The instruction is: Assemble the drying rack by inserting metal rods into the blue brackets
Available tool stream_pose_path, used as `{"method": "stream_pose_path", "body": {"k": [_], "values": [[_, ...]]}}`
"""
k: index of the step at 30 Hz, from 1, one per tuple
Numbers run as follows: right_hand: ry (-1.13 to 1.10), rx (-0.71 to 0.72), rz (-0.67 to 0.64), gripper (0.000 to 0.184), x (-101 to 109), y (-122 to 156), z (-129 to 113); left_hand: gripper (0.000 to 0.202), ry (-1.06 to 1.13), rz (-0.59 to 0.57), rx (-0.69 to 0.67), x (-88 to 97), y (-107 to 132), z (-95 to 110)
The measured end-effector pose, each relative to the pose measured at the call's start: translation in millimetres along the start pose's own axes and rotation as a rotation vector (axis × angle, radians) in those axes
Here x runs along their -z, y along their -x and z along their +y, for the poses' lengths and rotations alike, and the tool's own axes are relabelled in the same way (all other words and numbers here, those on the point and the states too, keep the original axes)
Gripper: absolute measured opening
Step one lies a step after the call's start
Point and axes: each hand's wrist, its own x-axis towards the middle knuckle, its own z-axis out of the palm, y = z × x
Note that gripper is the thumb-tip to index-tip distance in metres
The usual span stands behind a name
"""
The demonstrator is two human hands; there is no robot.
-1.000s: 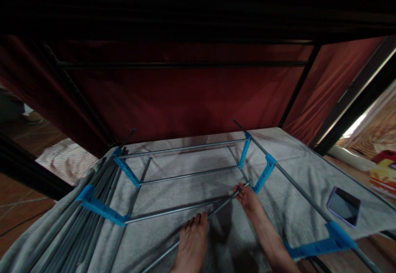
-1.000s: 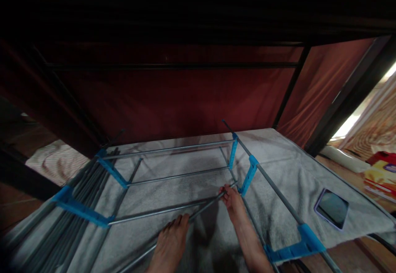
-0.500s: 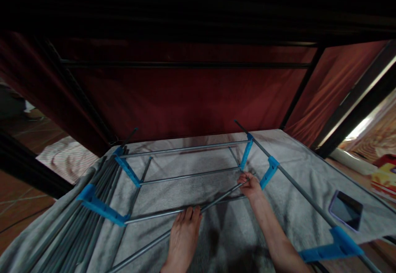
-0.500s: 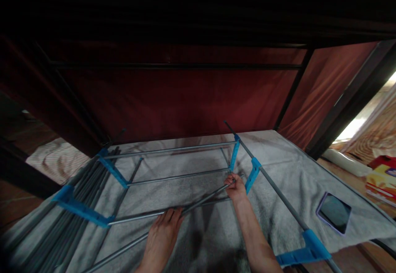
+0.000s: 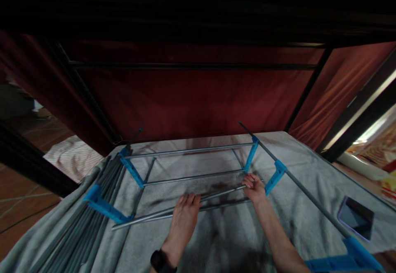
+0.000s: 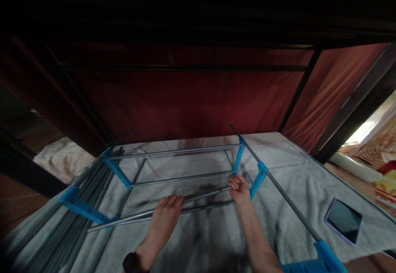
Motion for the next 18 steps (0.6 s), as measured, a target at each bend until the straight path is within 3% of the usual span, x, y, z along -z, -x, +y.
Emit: {"method": "stream_pose_path", "body": {"k": [5, 10, 18], "values": [[0.032, -0.006, 0.017, 0.044, 11.9, -3.1, 7.4, 0.039, 0.002, -0.064, 0.007, -1.0, -16.5, -9.2], [0.069, -0.004, 0.057, 0.049, 20.2, -4.7, 11.5, 0.046, 0.021, -0.122, 0.037, -12.4, -13.2, -23.2], [0.097, -0.001, 0.118, 0.041, 21.5, 0.8, 16.8, 0.052, -0.006, -0.077, 0.112, -19.1, -3.9, -50.5]]}}
